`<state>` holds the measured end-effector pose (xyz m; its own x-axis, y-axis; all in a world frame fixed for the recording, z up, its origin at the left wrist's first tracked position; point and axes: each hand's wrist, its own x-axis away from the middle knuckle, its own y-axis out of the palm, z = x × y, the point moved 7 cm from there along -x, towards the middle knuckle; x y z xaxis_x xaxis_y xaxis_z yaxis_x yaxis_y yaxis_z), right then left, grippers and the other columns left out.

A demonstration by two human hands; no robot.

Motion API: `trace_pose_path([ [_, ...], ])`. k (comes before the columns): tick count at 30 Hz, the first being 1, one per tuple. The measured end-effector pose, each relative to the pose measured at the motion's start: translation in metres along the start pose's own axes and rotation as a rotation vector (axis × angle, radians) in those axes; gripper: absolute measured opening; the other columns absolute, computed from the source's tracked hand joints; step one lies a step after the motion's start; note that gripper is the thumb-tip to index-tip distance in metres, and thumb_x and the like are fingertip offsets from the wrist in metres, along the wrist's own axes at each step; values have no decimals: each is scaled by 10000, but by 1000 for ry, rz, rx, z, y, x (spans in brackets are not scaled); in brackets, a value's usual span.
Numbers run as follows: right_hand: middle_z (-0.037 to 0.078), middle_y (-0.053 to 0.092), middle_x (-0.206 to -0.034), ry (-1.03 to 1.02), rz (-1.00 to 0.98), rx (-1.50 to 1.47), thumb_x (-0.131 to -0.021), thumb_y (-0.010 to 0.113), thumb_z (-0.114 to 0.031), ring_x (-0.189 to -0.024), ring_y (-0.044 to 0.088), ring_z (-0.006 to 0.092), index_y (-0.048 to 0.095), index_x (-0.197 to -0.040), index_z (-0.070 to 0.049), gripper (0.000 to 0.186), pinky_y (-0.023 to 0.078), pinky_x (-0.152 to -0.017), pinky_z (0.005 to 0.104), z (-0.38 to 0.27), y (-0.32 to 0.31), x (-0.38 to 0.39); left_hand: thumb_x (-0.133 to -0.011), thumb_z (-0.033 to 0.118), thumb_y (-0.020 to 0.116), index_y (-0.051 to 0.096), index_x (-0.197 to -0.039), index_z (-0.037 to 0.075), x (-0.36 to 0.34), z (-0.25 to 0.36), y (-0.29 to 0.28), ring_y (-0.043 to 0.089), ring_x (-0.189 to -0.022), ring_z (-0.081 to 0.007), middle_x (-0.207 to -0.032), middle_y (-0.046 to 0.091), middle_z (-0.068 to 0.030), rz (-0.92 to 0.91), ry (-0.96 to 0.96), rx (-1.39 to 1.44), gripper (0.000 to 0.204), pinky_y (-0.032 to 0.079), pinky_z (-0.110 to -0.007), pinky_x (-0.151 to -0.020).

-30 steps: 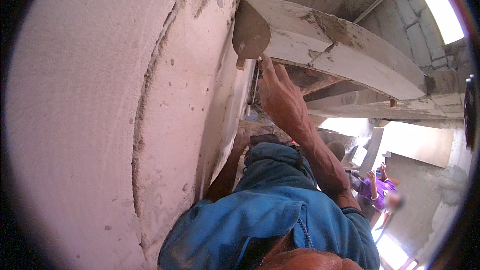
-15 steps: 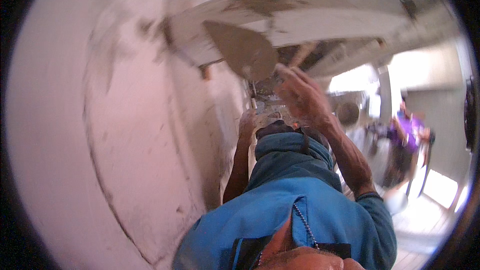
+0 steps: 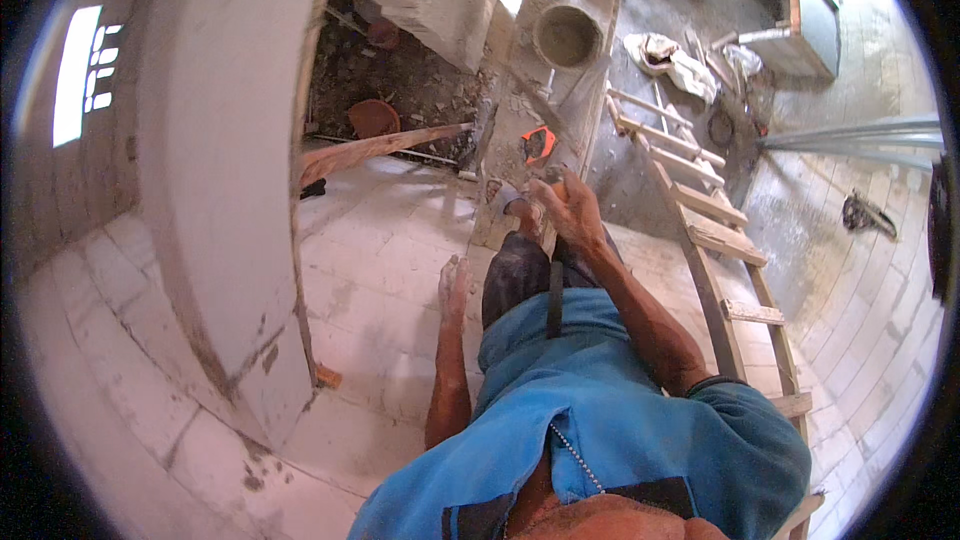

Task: The person uses a hand saw to cut a white ceramic tile on a wooden plank. They then apply mortar to the wall using a trowel and position the cut tile into place. The person uses a hammer to tap the tile securely onto the wall and continues applying mortar to the surrounding area.

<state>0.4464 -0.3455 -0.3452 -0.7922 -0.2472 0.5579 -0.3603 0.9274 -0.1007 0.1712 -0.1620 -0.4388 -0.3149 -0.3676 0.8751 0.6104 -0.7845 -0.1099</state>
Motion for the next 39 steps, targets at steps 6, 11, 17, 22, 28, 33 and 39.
trace_pose_path([
  [6,27,544,-657,256,332,146,-968,624,-330,-530,485,113,573,-1055,-5,340,412,-494,283,166,-74,-36,-952,433,619,303,-1500,77,-167,19,136,535,-1237,-232,-1396,488,-77,-213,-174,90,726,406,-377,-1052],
  [11,27,549,-668,562,363,-194,-981,599,-367,-505,485,94,551,-962,-5,366,384,-447,287,244,-90,-28,-943,367,630,474,-1312,114,-357,6,311,508,-1282,-275,-1348,524,-64,-397,-131,205,474,421,-420,-1047],
  [17,-7,517,-658,722,409,-439,-996,574,-278,-486,442,60,523,-1137,-6,311,356,-428,244,280,-106,-24,-889,157,606,527,-1127,63,-585,-8,484,558,-1126,-294,-1097,596,-79,-571,-96,213,267,449,-484,-1013],
  [22,82,570,-804,620,505,-610,-972,522,-339,-498,465,97,499,-1158,36,419,374,-437,256,289,-125,-31,-772,32,656,494,-1142,29,-676,-21,534,513,-1200,-365,-1183,555,-182,-329,-391,556,404,448,-524,-1050],
  [28,99,565,-834,573,532,-642,-963,500,-323,-469,460,113,483,-1150,33,403,371,-423,258,285,-132,-33,-727,26,694,503,-1135,39,-689,77,552,535,-1125,-349,-1174,562,-150,-487,15,526,451,479,-529,-1016],
  [33,76,562,-850,511,476,-570,-960,516,-292,-511,475,101,506,-1133,6,345,389,-462,249,259,-140,-44,-798,123,695,524,-1127,71,-578,185,495,558,-1080,-273,-1122,574,-105,-407,114,312,374,490,-469,-916],
  [39,181,658,-1105,77,34,384,-966,555,-254,-963,647,360,551,-1323,-14,430,499,-869,405,150,-208,-125,-946,258,635,531,-1154,78,-300,255,328,539,-1082,-187,-1154,560,-59,-325,288,241,294,480,-407,-877],
])
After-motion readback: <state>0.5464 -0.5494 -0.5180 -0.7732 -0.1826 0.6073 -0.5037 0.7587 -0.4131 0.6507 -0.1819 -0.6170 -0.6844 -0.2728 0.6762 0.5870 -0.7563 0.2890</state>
